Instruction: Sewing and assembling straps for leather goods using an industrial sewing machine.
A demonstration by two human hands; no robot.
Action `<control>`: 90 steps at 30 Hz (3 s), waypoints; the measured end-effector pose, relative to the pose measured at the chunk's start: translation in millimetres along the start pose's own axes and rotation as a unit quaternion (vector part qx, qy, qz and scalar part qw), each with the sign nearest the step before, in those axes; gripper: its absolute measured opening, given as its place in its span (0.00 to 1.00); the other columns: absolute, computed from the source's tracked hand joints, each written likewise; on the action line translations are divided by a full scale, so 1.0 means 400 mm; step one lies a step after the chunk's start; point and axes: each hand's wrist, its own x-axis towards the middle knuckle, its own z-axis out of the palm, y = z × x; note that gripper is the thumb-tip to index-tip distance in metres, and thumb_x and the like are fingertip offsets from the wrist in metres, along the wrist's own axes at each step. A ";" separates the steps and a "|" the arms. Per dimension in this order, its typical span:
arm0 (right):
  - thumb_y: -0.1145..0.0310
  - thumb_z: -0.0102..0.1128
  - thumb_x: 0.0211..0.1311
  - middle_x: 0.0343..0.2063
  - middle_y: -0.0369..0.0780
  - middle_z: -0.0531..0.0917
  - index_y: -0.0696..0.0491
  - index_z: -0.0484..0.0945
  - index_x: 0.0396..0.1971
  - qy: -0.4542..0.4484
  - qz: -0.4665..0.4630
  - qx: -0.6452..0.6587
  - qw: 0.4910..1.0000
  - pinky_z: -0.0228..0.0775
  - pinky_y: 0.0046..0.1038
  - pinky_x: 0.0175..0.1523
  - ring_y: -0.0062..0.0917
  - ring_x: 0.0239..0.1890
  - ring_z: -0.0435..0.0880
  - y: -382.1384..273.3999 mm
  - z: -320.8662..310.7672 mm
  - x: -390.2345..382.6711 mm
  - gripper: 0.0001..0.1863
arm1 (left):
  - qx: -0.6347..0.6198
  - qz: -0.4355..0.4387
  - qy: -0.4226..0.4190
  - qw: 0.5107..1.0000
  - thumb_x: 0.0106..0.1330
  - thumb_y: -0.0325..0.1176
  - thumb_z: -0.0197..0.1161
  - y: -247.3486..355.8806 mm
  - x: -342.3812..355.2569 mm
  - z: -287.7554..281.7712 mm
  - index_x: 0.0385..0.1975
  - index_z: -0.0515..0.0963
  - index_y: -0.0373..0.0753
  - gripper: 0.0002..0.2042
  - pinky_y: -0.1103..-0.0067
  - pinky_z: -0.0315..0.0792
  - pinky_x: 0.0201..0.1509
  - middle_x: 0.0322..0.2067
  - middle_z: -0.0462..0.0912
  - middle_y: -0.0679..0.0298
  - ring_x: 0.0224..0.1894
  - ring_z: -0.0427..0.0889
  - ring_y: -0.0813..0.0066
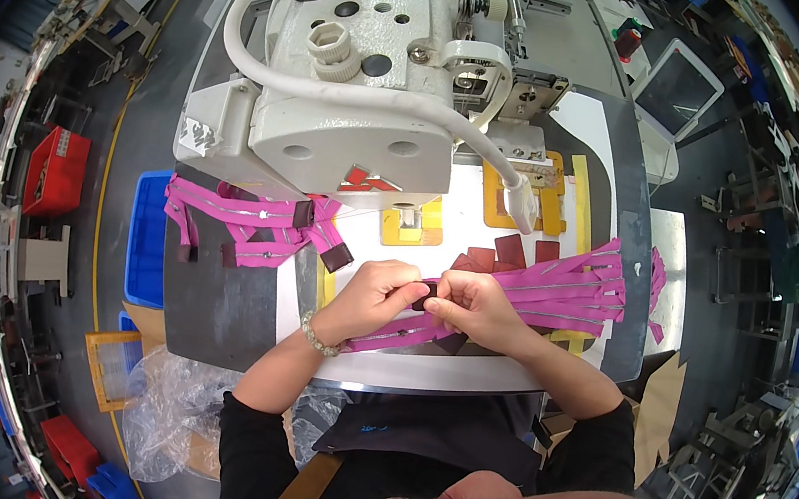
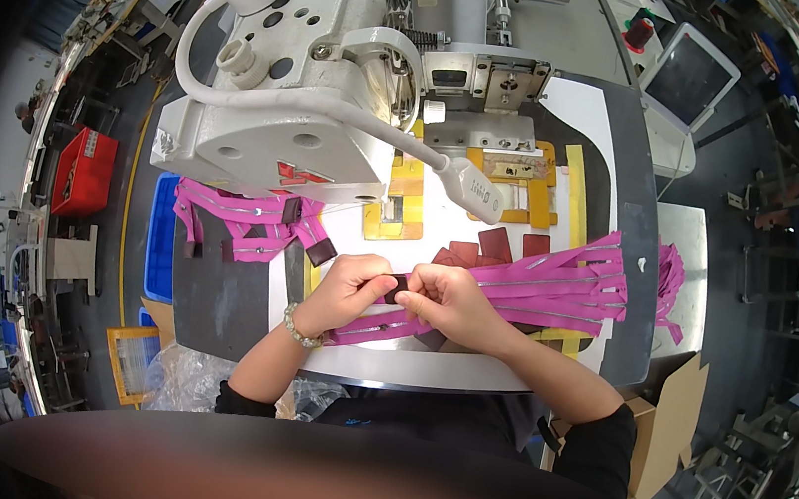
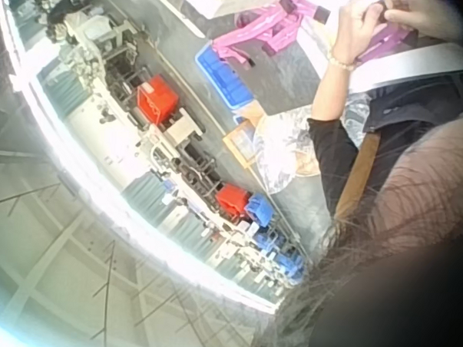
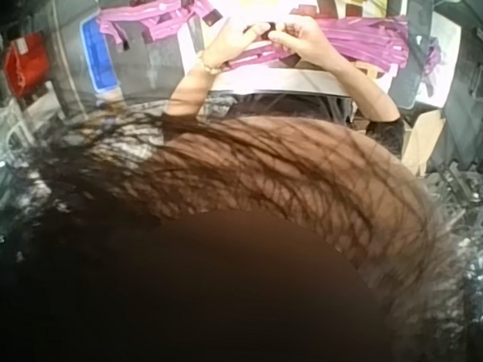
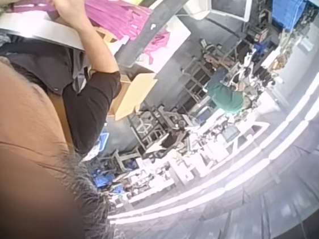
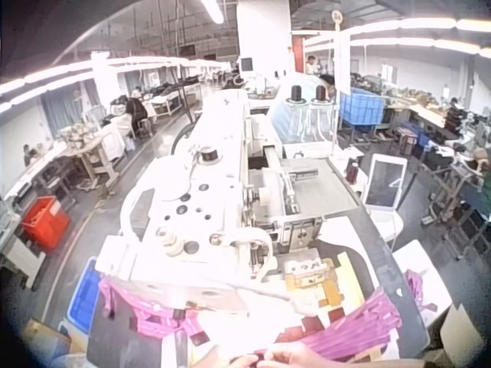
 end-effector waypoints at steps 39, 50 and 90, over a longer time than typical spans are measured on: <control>0.69 0.58 0.55 0.13 0.40 0.78 0.62 0.78 0.18 0.043 0.110 -0.189 0.975 0.65 0.21 0.18 0.18 0.13 0.75 -0.107 -0.077 0.252 0.12 | 0.411 -0.003 0.126 0.903 0.55 0.48 0.65 -0.031 -0.011 -0.024 0.57 0.72 0.41 0.30 0.69 0.58 0.49 0.45 0.70 0.61 0.48 0.68 0.65; 0.68 0.60 0.54 0.12 0.39 0.78 0.61 0.78 0.15 0.041 0.121 -0.209 0.969 0.67 0.22 0.16 0.18 0.12 0.75 -0.109 -0.088 0.255 0.13 | 0.468 0.030 0.156 0.869 0.57 0.52 0.63 -0.049 0.017 -0.012 0.56 0.72 0.42 0.30 0.67 0.56 0.52 0.48 0.70 0.59 0.50 0.66 0.61; 0.68 0.64 0.50 0.45 0.36 0.80 0.51 0.79 0.47 -0.056 -0.415 -0.596 0.685 0.66 0.33 0.47 0.29 0.47 0.77 -0.045 -0.173 0.180 0.20 | 0.438 0.070 0.163 0.881 0.51 0.38 0.70 0.013 -0.018 -0.067 0.31 0.80 0.39 0.12 0.75 0.63 0.39 0.32 0.80 0.69 0.35 0.76 0.72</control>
